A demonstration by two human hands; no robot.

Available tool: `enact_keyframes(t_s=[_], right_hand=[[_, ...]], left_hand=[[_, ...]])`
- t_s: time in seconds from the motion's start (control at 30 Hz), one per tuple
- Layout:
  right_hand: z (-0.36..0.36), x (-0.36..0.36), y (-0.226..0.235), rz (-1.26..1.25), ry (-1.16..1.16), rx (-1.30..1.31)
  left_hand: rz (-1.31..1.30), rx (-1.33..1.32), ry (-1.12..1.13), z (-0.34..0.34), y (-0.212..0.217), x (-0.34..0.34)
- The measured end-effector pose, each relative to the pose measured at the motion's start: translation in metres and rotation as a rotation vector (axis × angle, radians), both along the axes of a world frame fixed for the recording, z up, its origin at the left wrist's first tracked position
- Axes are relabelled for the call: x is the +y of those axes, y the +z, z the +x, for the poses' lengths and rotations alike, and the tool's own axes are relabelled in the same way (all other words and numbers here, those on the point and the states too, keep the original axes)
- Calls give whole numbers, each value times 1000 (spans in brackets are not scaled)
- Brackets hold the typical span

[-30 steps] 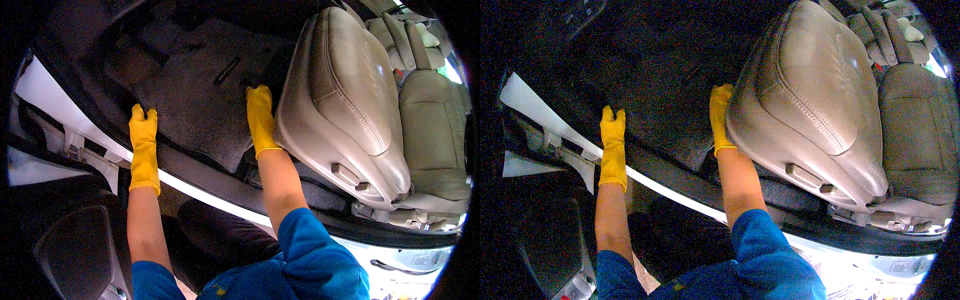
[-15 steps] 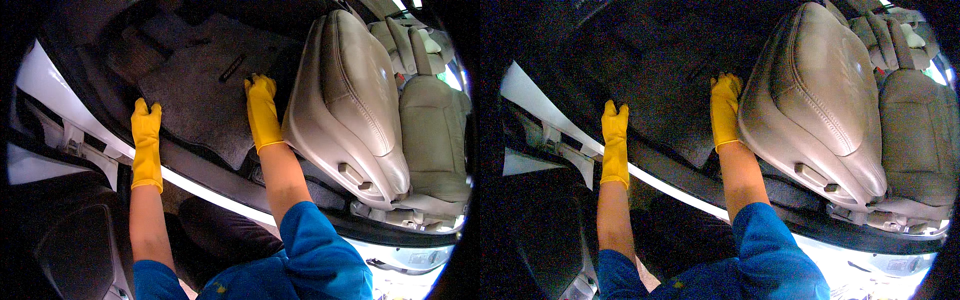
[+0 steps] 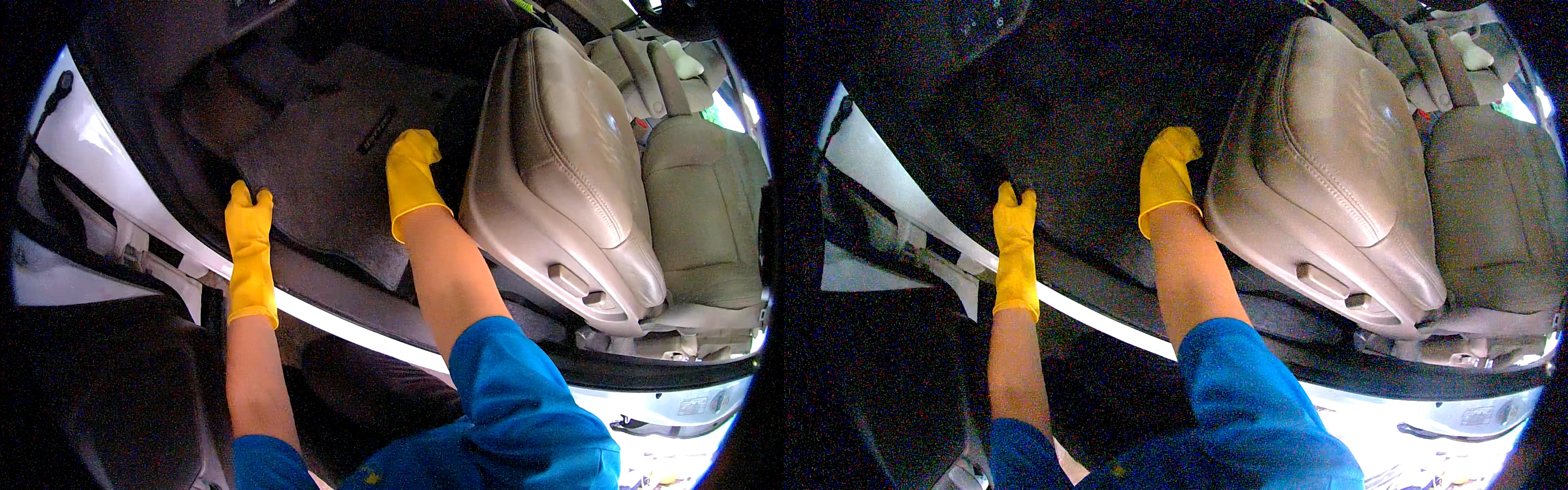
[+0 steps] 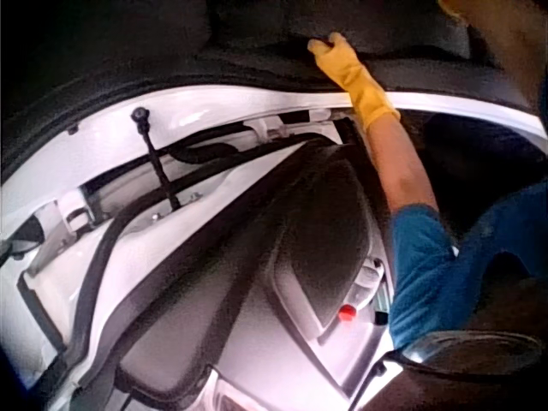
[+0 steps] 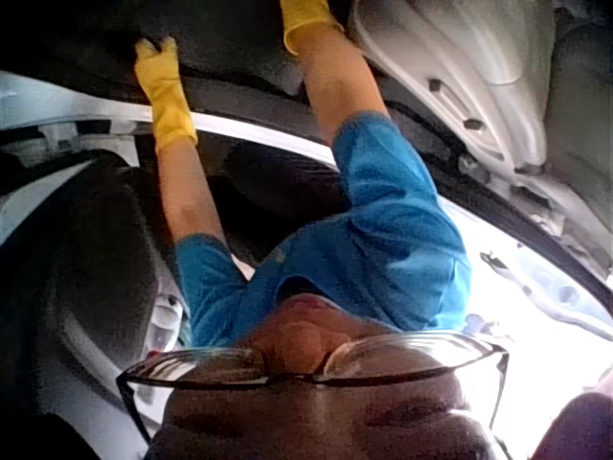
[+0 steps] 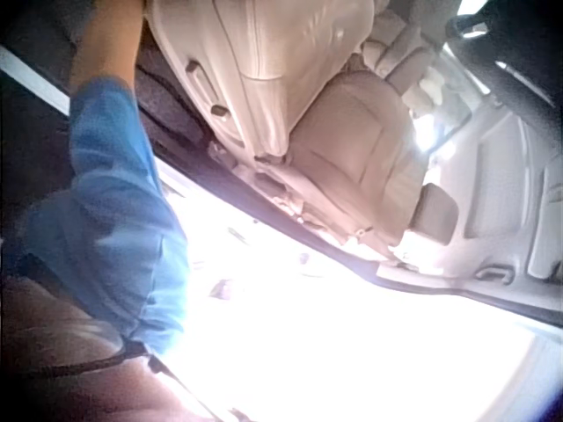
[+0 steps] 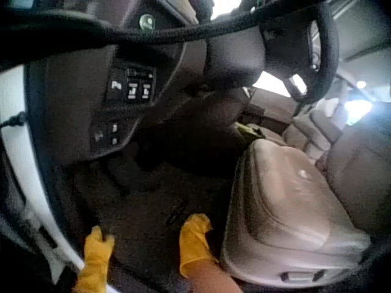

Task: The person retrieves two car floor mats from a washing machine, carries them to a white car, and installs them in the front and rear footwells. The person adjusts the mats to fit the contours of the floor.

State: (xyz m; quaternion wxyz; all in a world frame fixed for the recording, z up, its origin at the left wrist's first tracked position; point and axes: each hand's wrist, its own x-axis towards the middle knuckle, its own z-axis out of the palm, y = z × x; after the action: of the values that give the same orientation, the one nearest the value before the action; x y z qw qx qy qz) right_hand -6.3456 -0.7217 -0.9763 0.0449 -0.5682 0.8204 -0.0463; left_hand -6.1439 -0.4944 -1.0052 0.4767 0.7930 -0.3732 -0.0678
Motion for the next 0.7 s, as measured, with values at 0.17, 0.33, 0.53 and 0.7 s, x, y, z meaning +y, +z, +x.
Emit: enact_keyframes(t_s=[0.17, 0.33, 0.53, 0.7], right_hand=[[14, 6, 19, 201, 120, -23], [2, 0, 32, 480, 247, 7], [10, 12, 34, 225, 195, -98], [16, 54, 65, 260, 594, 365]], left_hand=[[-70, -28, 20, 12, -13, 0], [-29, 7, -10, 4, -11, -4], [-57, 15, -17, 8, -14, -5], [-27, 42, -15, 9, -1, 3]])
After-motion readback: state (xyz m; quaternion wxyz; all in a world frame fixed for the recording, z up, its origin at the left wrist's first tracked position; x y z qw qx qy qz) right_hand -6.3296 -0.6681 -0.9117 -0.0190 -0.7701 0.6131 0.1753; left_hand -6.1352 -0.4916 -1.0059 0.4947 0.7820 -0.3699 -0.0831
